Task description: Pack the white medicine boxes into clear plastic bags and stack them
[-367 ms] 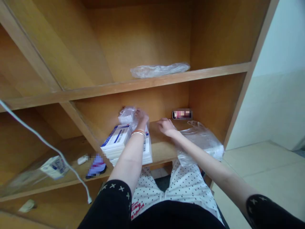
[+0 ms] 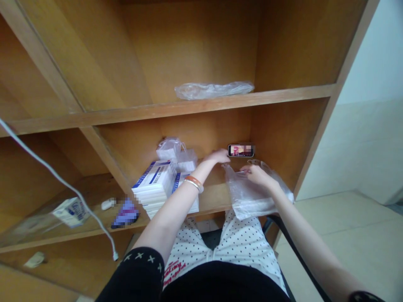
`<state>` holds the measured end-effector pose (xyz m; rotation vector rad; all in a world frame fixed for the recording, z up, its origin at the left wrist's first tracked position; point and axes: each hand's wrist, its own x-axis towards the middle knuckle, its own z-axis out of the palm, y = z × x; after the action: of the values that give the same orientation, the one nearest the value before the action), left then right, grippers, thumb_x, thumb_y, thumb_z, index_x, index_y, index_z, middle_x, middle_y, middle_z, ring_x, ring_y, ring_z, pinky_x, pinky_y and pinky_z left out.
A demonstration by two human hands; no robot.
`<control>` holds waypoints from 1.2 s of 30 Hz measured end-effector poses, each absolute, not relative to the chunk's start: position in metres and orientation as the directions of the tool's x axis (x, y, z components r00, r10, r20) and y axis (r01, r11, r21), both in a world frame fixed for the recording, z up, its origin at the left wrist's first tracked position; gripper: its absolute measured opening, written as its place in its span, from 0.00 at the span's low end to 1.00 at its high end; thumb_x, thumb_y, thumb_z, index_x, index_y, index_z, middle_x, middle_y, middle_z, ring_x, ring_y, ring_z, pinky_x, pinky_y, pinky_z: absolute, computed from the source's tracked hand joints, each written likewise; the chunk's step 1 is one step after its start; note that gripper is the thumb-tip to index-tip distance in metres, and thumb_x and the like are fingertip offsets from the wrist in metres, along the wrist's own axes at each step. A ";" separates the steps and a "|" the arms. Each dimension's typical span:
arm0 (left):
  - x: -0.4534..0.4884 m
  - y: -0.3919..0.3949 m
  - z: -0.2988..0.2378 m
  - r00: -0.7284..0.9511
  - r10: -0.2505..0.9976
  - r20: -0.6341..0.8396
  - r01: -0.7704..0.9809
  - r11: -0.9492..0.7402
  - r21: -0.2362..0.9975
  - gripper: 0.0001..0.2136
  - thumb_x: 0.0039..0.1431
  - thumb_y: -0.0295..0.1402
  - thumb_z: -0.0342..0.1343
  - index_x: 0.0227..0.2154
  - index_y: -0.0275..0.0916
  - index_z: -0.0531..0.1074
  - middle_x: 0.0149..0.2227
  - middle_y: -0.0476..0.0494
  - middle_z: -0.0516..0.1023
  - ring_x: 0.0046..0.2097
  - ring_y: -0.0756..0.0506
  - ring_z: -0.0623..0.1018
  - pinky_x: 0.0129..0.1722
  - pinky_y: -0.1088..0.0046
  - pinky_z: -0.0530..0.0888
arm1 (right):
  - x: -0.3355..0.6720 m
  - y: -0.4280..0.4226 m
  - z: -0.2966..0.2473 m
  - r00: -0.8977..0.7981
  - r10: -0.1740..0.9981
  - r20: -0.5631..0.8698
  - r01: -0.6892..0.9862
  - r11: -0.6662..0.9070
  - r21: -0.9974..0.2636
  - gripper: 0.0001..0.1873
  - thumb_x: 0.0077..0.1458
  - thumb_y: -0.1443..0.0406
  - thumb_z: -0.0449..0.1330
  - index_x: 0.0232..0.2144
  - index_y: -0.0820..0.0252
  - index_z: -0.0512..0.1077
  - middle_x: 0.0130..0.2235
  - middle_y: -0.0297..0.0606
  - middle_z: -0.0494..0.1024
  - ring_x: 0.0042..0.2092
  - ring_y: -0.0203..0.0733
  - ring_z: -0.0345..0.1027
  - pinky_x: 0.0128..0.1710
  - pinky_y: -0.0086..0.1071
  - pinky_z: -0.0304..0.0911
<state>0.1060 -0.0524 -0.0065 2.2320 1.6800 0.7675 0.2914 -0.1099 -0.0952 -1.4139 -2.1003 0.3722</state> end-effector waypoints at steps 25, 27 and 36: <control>0.148 -0.123 -0.100 0.504 0.836 0.215 0.752 -0.548 0.366 0.13 0.53 0.29 0.55 0.43 0.38 0.72 0.47 0.36 0.77 0.51 0.37 0.74 0.54 0.56 0.64 | 0.320 -0.107 -0.083 -0.336 0.940 0.061 0.786 0.316 -0.532 0.09 0.43 0.70 0.57 0.30 0.61 0.75 0.30 0.38 0.77 0.32 0.37 0.67 0.30 0.27 0.59; 0.147 -0.124 -0.106 0.467 0.847 0.255 0.744 -0.532 0.405 0.10 0.54 0.26 0.52 0.39 0.40 0.74 0.45 0.39 0.78 0.51 0.38 0.74 0.56 0.52 0.60 | 0.318 -0.106 -0.086 -0.352 0.934 0.066 0.776 0.330 -0.538 0.11 0.42 0.71 0.58 0.31 0.60 0.75 0.32 0.37 0.78 0.32 0.37 0.68 0.30 0.26 0.59; 0.136 -0.125 -0.098 0.351 0.857 0.377 0.653 -0.512 0.558 0.04 0.55 0.31 0.54 0.30 0.39 0.74 0.33 0.46 0.78 0.39 0.45 0.76 0.48 0.66 0.67 | 0.323 -0.100 -0.084 -0.368 0.924 0.100 0.707 0.348 -0.616 0.09 0.44 0.69 0.58 0.30 0.61 0.76 0.31 0.38 0.77 0.33 0.38 0.68 0.32 0.28 0.61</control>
<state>0.1355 -0.1247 -0.0975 2.3082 1.3394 0.9294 0.3228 -0.0997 -0.0838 -1.4255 -2.1824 0.6747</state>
